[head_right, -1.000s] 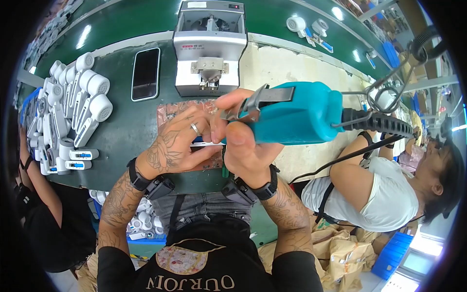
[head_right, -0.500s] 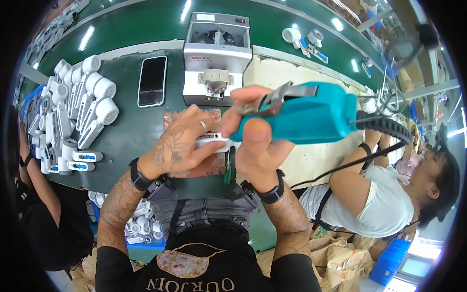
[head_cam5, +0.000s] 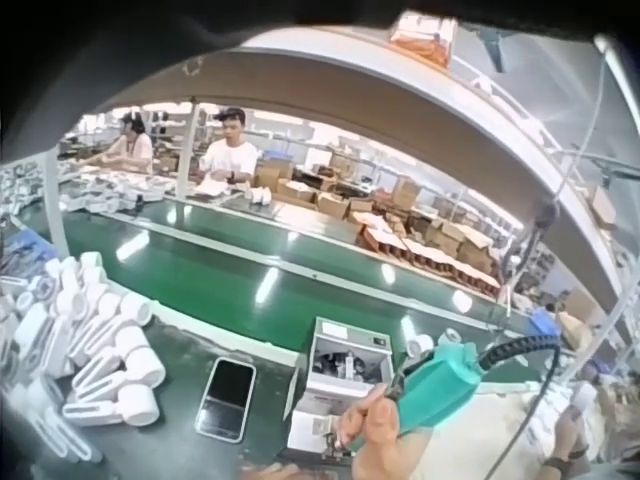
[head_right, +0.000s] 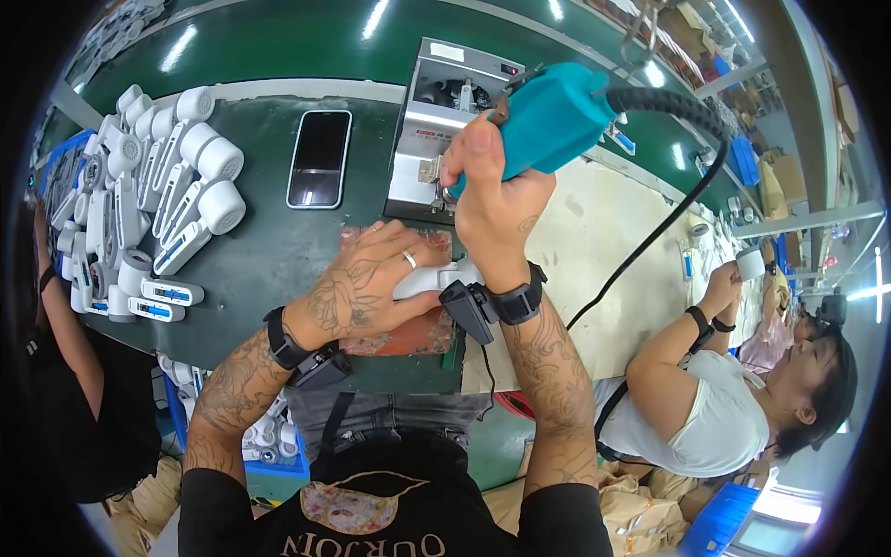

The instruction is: The person picks up a handheld fan, places it on a red block, and uses a power screwdriver to secure the casing. They then set the finished fan aside and repeat the process with several more fans.

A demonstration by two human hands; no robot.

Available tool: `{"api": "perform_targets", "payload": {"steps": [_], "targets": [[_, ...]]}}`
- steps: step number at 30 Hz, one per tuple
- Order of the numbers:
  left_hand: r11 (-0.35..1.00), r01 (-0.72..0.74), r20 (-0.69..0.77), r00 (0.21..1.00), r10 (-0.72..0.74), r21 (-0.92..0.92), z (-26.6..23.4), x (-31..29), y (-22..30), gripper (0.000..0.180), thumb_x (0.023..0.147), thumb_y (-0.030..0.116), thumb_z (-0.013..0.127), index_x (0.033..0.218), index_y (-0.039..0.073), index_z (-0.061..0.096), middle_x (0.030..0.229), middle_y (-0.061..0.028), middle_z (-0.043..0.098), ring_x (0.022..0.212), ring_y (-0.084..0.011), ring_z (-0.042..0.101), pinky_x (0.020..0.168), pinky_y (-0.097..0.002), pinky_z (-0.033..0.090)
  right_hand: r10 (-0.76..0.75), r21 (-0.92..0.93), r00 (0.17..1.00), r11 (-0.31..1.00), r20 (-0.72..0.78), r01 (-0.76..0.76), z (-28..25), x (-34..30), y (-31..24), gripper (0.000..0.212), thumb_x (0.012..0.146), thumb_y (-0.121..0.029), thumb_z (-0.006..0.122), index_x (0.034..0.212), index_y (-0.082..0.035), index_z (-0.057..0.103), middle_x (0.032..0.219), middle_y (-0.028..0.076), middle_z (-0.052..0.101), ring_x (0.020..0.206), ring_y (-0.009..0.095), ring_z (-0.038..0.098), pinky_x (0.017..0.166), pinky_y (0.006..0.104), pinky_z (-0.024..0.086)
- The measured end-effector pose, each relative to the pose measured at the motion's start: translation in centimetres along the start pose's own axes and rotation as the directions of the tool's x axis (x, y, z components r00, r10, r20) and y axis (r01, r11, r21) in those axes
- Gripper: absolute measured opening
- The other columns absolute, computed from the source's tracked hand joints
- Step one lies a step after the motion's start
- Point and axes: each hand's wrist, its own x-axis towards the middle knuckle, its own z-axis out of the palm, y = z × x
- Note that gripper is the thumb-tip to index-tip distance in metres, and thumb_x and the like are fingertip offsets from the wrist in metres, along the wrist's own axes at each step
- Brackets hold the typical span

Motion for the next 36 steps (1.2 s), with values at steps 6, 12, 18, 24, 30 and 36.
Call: {"api": "perform_targets", "payload": {"steps": [6,12,18,24,30,36], "targets": [[0.999,0.030,0.012,0.999,-0.030,-0.032,-0.3,-0.4,-0.7,0.040,0.085,0.031,0.069,0.116,0.006,0.062,0.112,-0.0117,0.062,0.104,-0.0314,0.057,0.096,-0.0452,0.043,0.146,-0.127,0.989,0.982,0.015,-0.142,0.3,-2.4,-2.8,0.045,0.098,-0.041,0.059,0.100,0.003,0.056,0.067,0.008,0.055,0.058,0.017,0.053,0.053,0.0304,0.043],[0.999,0.021,-0.012,1.000,-0.021,-0.031,0.1,0.2,-0.3,0.040,0.082,0.030,0.073,0.114,0.006,0.063,0.104,-0.0123,0.064,0.097,-0.0325,0.058,0.091,-0.0436,0.045,0.153,-0.044,0.987,0.988,0.040,-0.151,-2.4,-4.4,-4.3,0.057,0.093,-0.049,0.063,0.103,0.006,0.055,0.065,0.008,0.051,0.057,0.019,0.052,0.053,0.0315,0.042],[0.999,0.034,0.030,0.999,-0.033,-0.034,0.1,0.2,-0.4,0.047,0.084,0.033,0.070,0.120,0.004,0.060,0.105,-0.0158,0.062,0.099,-0.0346,0.058,0.091,-0.0444,0.044,0.167,-0.035,0.985,0.986,0.044,-0.165,-2.5,-4.8,-3.1,0.051,0.095,-0.046,0.062,0.100,0.004,0.052,0.066,0.009,0.052,0.058,0.019,0.053,0.054,0.0324,0.043],[0.996,0.089,0.053,0.995,-0.090,0.008,0.3,0.0,0.2,0.043,0.084,0.032,0.071,0.116,0.005,0.061,0.107,-0.0123,0.062,0.100,-0.0331,0.057,0.091,-0.0447,0.044,0.117,-0.001,0.989,0.993,0.094,-0.117,-2.5,-5.5,-2.5,0.041,0.098,-0.040,0.059,0.090,-0.002,0.048,0.066,0.009,0.050,0.055,0.018,0.050,0.053,0.0333,0.043],[0.995,0.094,0.055,0.994,-0.096,0.032,0.1,0.1,0.2,0.043,0.087,0.035,0.068,0.117,0.005,0.061,0.113,-0.0129,0.061,0.109,-0.0351,0.056,0.098,-0.0467,0.041,0.133,-0.066,0.988,0.990,0.080,-0.128,-2.4,-5.5,-2.4,0.042,0.097,-0.041,0.060,0.089,-0.002,0.048,0.066,0.008,0.051,0.055,0.018,0.051,0.053,0.0326,0.043],[0.998,0.054,0.049,0.997,-0.053,-0.029,-0.2,0.2,-0.1,0.042,0.088,0.034,0.065,0.116,0.003,0.060,0.112,-0.0160,0.060,0.105,-0.0373,0.056,0.096,-0.0482,0.043,0.159,-0.075,0.987,0.984,-0.024,-0.161,-1.7,-3.9,-3.0,0.046,0.098,-0.043,0.058,0.101,0.003,0.054,0.067,0.008,0.053,0.058,0.018,0.054,0.055,0.0315,0.045]]}}
